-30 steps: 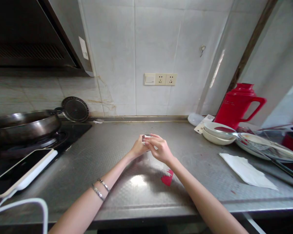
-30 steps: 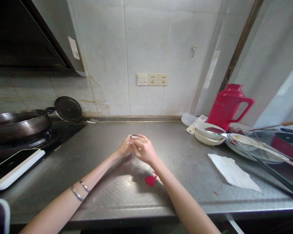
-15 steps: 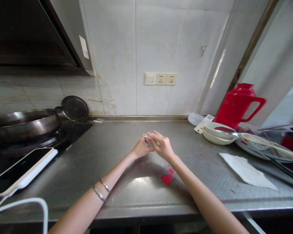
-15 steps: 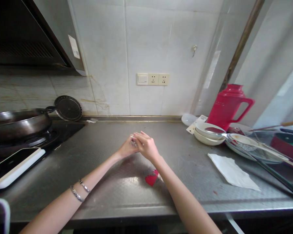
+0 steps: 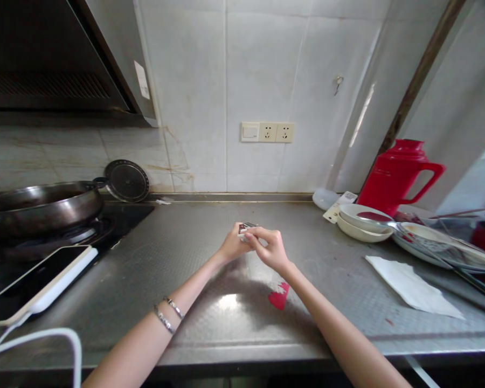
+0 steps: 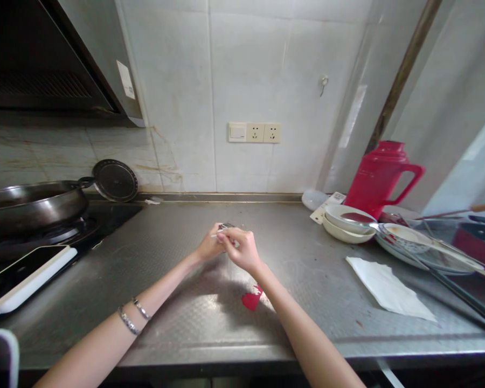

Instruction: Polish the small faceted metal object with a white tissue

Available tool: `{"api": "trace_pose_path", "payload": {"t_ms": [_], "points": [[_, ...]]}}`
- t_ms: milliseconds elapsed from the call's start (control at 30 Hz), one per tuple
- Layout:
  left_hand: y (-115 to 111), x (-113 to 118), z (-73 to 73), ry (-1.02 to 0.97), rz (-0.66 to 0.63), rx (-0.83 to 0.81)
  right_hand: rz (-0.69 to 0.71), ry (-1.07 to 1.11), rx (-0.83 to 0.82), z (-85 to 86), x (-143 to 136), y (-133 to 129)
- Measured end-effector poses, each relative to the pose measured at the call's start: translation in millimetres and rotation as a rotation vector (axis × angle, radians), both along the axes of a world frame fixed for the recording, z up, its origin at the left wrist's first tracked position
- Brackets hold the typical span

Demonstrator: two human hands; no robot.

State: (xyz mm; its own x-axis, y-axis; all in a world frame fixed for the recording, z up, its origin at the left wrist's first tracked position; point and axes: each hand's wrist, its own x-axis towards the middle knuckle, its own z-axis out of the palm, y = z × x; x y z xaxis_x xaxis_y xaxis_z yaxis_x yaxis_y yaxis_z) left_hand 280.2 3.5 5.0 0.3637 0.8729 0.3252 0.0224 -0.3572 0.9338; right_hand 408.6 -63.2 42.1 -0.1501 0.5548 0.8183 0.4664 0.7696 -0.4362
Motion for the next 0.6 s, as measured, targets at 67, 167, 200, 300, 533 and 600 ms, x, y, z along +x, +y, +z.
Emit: {"api": "trace_pose_path", "payload": {"t_ms": [67, 167, 200, 300, 533, 600], "points": [[-5, 1, 5.1, 0.004, 0.022, -0.037, -0.107, 0.177, -0.080, 1.9, 4, 3], [-12, 1, 12.8, -0.068, 0.009, -0.036, -0.268, 0.413, -0.115, 3.2, 12, 12], [-14, 1, 15.0, -0.090, 0.005, -0.031, -0.286, 0.439, -0.117, 2.9, 14, 15], [-17, 0, 20.2, -0.094, 0.010, -0.044, -0.218, 0.383, -0.141, 0.2, 14, 19], [-19, 0, 23.9, -0.089, 0.011, -0.080, -0.132, 0.254, -0.127, -5.1, 3, 11], [-19, -1, 25.0, -0.074, 0.011, -0.096, -0.141, 0.231, -0.084, -4.9, 3, 10]]}}
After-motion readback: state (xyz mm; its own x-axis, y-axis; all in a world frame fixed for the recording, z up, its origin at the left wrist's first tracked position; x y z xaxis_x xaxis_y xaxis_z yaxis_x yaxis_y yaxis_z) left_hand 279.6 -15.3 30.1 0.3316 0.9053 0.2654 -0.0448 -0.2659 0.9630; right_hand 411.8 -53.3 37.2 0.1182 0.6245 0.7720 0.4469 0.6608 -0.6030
